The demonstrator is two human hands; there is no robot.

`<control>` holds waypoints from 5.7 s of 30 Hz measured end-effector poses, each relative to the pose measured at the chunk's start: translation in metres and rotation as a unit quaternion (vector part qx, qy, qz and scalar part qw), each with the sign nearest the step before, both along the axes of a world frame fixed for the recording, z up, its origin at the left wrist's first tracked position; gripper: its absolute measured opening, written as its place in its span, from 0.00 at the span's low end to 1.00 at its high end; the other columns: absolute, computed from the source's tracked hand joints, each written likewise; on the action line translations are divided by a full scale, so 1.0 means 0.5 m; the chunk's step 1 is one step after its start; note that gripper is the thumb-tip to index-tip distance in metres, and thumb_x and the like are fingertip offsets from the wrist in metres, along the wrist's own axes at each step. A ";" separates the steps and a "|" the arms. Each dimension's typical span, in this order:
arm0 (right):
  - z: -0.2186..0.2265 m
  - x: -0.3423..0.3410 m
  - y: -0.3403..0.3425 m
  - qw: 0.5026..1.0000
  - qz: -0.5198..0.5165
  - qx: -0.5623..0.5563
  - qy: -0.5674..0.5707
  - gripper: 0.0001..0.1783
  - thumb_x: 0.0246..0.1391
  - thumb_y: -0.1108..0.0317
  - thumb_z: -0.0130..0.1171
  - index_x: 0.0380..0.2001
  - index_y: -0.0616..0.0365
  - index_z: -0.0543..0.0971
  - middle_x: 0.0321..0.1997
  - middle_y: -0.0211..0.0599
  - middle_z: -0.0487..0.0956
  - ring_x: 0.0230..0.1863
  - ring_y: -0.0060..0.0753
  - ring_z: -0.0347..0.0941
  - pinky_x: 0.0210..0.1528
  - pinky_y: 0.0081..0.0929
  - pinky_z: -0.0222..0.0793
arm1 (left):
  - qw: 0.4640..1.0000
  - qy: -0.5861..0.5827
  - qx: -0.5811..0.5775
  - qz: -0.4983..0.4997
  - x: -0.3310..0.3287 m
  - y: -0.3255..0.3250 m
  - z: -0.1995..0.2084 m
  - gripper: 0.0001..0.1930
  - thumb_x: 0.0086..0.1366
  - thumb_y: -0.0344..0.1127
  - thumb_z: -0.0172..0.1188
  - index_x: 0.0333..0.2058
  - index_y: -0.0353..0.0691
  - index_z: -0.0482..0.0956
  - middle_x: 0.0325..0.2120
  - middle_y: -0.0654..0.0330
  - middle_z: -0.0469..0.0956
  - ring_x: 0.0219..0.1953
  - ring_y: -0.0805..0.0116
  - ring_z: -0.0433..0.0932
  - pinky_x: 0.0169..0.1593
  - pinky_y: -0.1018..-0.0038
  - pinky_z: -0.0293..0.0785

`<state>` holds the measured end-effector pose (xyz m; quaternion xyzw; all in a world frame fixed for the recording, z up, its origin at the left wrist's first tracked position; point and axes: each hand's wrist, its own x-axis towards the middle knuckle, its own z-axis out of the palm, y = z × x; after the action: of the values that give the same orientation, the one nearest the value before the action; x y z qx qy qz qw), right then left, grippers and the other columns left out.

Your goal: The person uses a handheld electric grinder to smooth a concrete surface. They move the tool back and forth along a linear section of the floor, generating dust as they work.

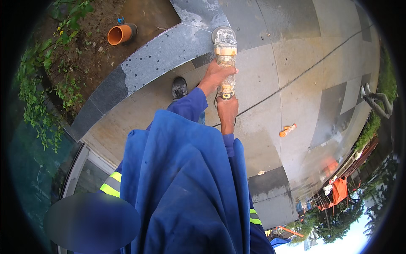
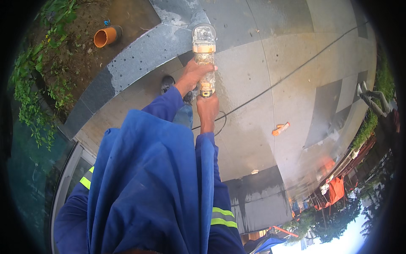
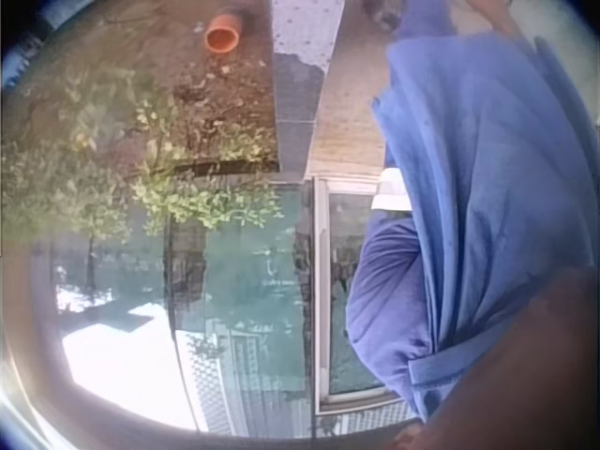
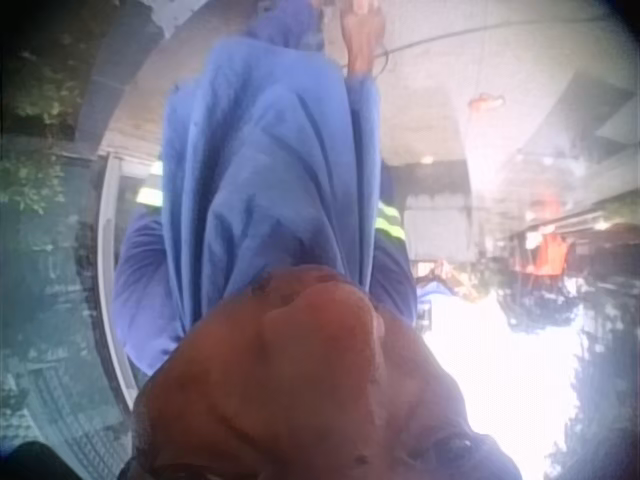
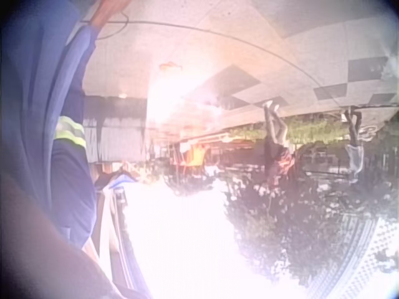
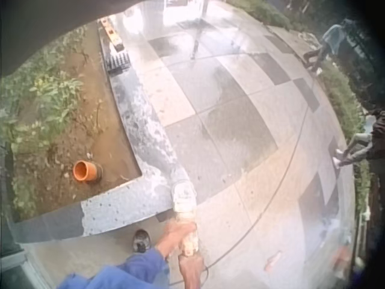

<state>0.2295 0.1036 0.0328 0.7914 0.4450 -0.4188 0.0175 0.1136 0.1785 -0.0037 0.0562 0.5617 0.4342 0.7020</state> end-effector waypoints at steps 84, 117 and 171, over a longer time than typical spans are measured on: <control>0.001 0.012 -0.018 1.000 -0.021 0.000 0.001 0.22 0.46 0.65 0.67 0.44 0.67 0.81 0.38 0.61 0.85 0.44 0.67 0.82 0.48 0.55 0.76 | 0.999 0.036 -0.009 -0.025 0.026 -0.014 -0.013 0.31 0.52 0.34 0.76 0.55 0.36 0.76 0.44 0.58 0.81 0.45 0.66 0.81 0.51 0.66 0.78; 0.004 -0.005 -0.100 0.998 -0.056 0.014 0.014 0.21 0.45 0.66 0.66 0.43 0.67 0.82 0.37 0.60 0.85 0.42 0.65 0.82 0.46 0.51 0.75 | 0.998 0.030 -0.004 -0.052 0.023 -0.075 -0.012 0.29 0.54 0.33 0.74 0.55 0.36 0.75 0.42 0.58 0.79 0.43 0.66 0.80 0.48 0.65 0.79; -0.025 -0.087 -0.100 0.997 -0.065 0.013 0.041 0.20 0.45 0.70 0.66 0.44 0.68 0.82 0.35 0.53 0.86 0.40 0.54 0.84 0.46 0.43 0.75 | 0.995 0.048 -0.038 -0.078 -0.071 -0.056 -0.003 0.32 0.54 0.33 0.74 0.58 0.35 0.74 0.45 0.58 0.79 0.46 0.66 0.80 0.51 0.66 0.77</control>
<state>0.1858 0.0534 0.0204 0.8010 0.3983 -0.4453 -0.0377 0.0781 0.1503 -0.0054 0.0941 0.6048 0.3535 0.7074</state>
